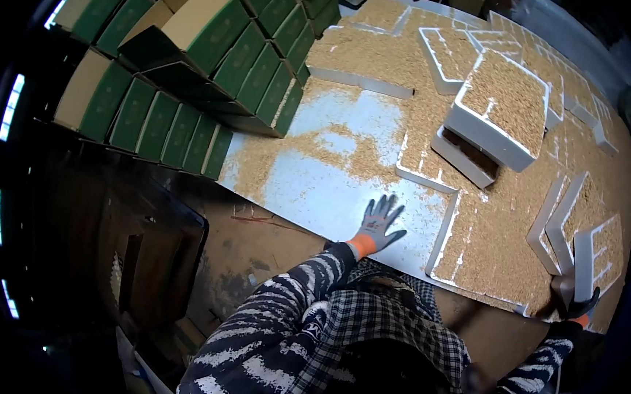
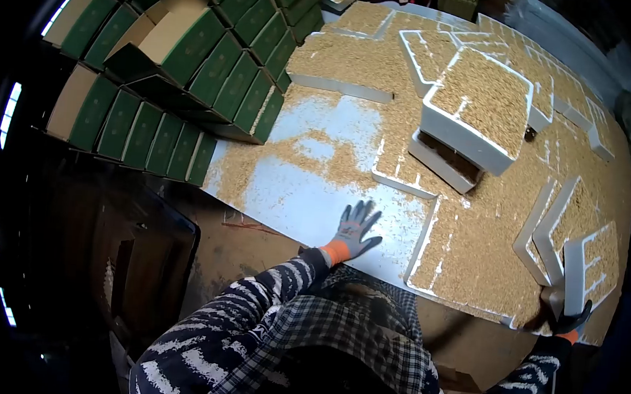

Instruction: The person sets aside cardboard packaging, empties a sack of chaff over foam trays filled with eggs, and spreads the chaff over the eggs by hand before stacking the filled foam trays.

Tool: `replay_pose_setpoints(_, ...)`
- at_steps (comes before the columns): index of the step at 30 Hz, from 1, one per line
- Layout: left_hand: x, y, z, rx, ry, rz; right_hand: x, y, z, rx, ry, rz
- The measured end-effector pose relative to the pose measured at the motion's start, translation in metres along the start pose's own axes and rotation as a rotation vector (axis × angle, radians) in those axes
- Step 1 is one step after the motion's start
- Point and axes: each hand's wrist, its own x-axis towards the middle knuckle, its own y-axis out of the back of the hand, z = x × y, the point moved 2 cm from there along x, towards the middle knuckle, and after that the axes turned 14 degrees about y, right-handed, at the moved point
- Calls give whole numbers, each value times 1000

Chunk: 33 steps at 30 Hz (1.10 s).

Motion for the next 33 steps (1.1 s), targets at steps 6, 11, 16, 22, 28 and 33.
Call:
replay_pose_setpoints(6,28,96,-66,-118,102,398,-31,-119,-250,-640,-191,571)
replay_pose_setpoints(11,60,170,-188,-348,358,589,-87,-315,-419,-426,473,308)
replay_pose_setpoints(16,158,209,-180,-127,96,460,-149,-503,-544,39,500,-550)
replay_pose_setpoints(22,303,214,-197,176,188,308,-65,-682,-566,24,571,-657)
replay_pose_setpoints(28,329,219,-192,262,238,171,24,-753,-584,-527,275,-776)
replay_pose_setpoints(33,299,227,-187,196,284,152,15,-755,-584,-545,285,-742)
